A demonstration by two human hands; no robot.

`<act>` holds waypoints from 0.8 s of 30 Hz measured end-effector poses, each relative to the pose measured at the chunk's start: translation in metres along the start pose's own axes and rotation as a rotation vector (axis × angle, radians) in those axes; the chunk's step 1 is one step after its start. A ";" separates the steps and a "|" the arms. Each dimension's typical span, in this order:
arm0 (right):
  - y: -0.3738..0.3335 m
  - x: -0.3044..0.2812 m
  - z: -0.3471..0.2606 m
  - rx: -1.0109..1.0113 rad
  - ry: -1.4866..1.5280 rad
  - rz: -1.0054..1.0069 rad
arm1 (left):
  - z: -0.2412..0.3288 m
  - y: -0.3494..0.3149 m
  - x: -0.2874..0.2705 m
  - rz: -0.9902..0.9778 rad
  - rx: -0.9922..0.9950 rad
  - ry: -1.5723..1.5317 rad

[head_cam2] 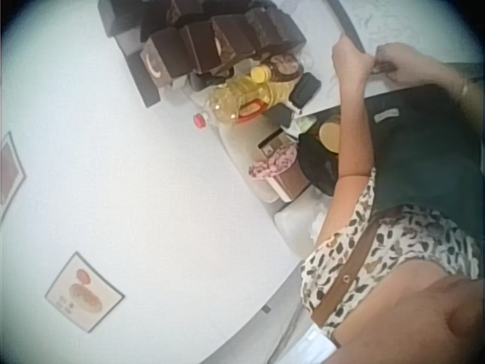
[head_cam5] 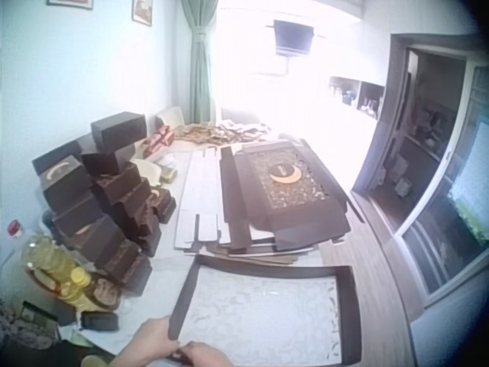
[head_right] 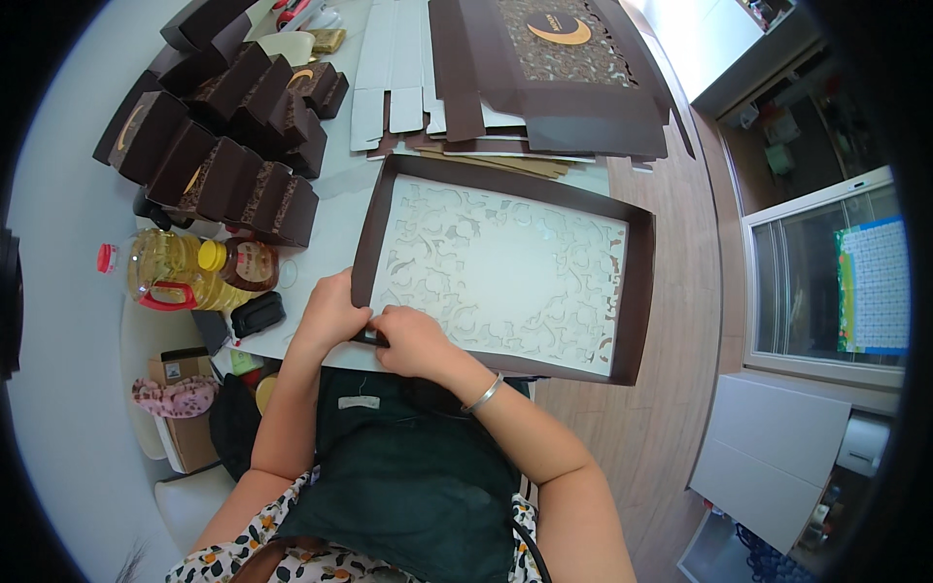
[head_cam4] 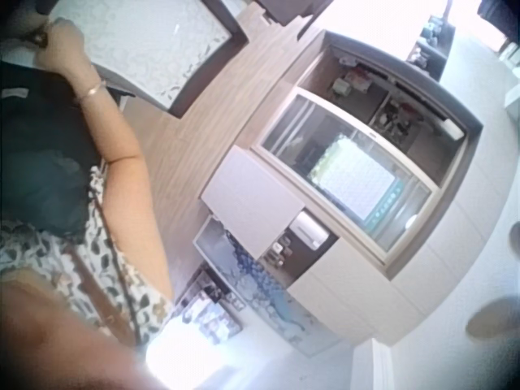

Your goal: The person assembles a decorative box by folding and tucking the flaps of a brown cardboard piece around a white perforated insert. They then place the assembled box on a stack of finished boxes and pick up a new flat cardboard piece to begin the process again.

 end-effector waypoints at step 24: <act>-0.034 -0.026 -0.023 -0.087 -0.746 0.600 | 0.029 0.012 -0.054 0.333 0.101 0.187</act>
Point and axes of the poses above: each hand's wrist, its own y-axis towards the middle knuckle, its own x-axis out of the palm, z = x × y, the point moved 1 cm from there along y, towards the middle knuckle, and after that the axes turned 9 degrees about z, right-handed, at the moved point
